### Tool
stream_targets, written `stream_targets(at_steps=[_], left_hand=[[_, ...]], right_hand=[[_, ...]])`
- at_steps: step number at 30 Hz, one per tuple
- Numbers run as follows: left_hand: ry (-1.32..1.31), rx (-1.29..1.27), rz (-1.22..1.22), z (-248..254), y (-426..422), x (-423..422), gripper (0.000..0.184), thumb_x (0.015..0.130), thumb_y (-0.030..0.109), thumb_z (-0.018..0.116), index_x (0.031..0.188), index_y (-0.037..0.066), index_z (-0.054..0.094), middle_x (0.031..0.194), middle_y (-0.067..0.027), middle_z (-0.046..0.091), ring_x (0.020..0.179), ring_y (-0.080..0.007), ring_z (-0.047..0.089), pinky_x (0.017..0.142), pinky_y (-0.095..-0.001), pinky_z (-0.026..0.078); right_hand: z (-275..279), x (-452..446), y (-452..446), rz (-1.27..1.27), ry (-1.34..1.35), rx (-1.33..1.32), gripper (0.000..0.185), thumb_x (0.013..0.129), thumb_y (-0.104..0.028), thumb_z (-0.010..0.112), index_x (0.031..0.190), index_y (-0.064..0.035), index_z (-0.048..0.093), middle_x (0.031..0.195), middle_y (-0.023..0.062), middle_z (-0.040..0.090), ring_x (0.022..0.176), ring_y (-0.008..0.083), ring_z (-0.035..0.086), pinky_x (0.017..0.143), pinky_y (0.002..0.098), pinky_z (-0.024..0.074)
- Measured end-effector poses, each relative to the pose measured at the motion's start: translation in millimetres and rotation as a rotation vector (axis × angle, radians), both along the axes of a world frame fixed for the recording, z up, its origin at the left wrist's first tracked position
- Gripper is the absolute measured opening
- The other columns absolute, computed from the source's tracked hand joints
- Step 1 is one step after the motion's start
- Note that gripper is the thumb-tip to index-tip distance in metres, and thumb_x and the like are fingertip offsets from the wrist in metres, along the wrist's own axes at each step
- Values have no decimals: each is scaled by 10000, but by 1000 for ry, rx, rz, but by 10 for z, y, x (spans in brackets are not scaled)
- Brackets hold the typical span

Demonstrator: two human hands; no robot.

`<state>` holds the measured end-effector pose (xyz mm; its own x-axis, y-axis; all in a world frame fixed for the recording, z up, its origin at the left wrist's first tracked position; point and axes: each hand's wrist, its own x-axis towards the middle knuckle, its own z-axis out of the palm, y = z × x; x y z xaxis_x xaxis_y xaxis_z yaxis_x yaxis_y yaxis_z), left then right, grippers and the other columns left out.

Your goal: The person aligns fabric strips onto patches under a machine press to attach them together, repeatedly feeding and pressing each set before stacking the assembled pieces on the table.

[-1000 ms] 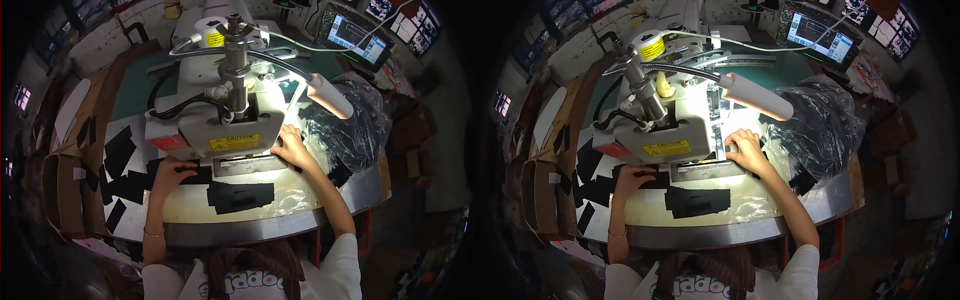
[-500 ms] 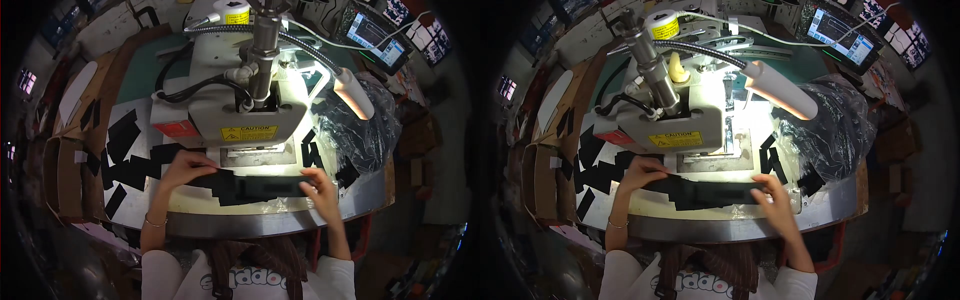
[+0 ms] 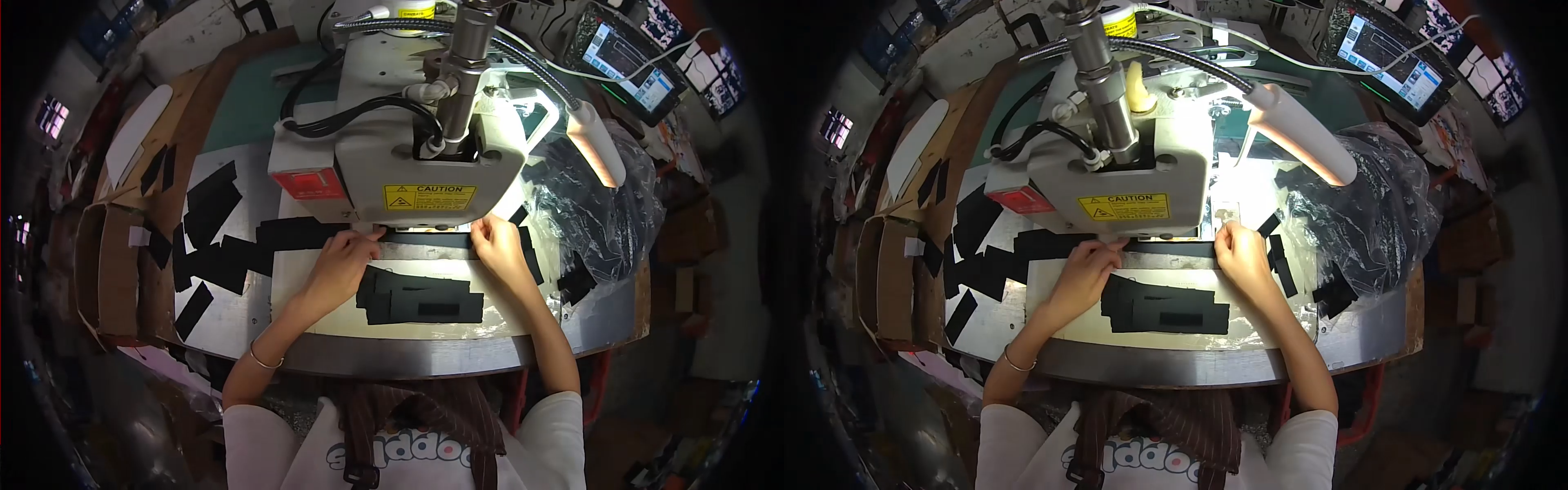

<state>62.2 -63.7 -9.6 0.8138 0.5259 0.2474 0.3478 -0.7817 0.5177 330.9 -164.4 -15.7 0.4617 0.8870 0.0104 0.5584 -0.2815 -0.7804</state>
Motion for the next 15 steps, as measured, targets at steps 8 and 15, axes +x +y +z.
stream_targets(at_steps=[8, 15], left_hand=[[97, 212, -79, -28, 49, 117, 292, 711, -82, 546, 960, 65, 506, 1247, -63, 536, 1083, -255, 490, 857, -377, 386], [94, 276, -83, 16, -15, 62, 343, 711, -67, 555, 1034, 44, 528, 1257, -54, 528, 1092, -242, 481, 864, -393, 398]], right_hand=[[90, 35, 73, -39, -86, 5, 144, 817, -100, 577, 735, 18, 569, 590, 150, 579, 532, 261, 579, 569, 349, 456], [12, -46, -77, -88, -205, 177, 112, 841, -113, 592, 871, -5, 590, 780, 138, 612, 644, 293, 576, 611, 365, 461]])
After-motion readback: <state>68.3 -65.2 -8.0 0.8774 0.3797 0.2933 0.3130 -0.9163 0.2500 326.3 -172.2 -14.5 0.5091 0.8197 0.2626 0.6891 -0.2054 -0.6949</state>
